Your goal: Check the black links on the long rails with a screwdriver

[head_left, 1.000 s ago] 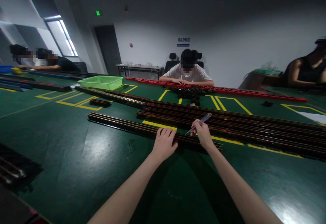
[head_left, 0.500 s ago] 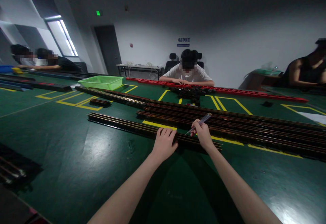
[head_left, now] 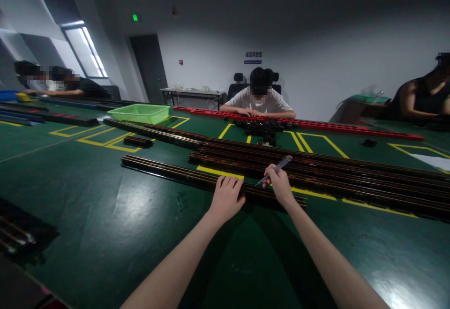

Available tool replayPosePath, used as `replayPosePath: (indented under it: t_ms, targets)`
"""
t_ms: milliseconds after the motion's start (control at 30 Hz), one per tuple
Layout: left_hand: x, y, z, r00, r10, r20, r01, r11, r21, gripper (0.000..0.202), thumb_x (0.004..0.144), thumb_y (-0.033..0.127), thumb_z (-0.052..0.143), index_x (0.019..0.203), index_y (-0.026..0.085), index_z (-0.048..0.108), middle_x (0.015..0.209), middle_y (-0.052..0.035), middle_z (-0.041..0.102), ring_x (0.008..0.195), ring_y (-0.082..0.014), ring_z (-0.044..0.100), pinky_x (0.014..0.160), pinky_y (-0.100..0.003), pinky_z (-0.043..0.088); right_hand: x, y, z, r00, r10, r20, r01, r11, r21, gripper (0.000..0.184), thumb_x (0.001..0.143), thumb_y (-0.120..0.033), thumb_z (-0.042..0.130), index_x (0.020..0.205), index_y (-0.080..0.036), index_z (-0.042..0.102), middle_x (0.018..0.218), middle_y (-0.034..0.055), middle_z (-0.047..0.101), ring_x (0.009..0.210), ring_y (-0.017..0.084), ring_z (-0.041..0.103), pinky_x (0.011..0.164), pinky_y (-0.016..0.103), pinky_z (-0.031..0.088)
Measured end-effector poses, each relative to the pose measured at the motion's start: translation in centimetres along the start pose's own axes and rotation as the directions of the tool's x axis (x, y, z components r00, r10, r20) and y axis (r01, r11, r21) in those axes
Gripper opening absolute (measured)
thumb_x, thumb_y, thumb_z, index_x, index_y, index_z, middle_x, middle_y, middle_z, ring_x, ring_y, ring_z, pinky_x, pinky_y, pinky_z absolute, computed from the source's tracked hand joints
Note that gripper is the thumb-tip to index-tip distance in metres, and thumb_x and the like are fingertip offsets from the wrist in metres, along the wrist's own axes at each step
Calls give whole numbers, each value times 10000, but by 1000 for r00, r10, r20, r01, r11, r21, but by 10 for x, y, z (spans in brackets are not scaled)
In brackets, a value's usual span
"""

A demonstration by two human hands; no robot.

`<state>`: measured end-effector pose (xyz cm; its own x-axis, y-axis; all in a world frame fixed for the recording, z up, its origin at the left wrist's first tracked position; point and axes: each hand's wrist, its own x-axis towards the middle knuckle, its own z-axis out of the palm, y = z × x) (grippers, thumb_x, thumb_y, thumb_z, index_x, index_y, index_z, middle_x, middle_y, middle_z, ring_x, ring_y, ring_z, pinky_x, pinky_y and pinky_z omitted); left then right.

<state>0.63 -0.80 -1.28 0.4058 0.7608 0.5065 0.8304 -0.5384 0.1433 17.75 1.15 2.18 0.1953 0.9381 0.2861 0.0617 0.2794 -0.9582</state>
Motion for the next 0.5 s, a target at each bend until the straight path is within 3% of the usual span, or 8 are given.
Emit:
replayPosePath:
  t_ms: [500]
  targets:
    - [1,0,-1,1000,0,-3,0,1000,3,295,830,274,503,1113,196,534,1123,-50,600,1085,-213,506,1039,-432,286,1,2,0,1000,6,-10,-6,1000,-3,195,690,-315,530,554,-206,443,380,-74,404,333,102,470,391,222,406]
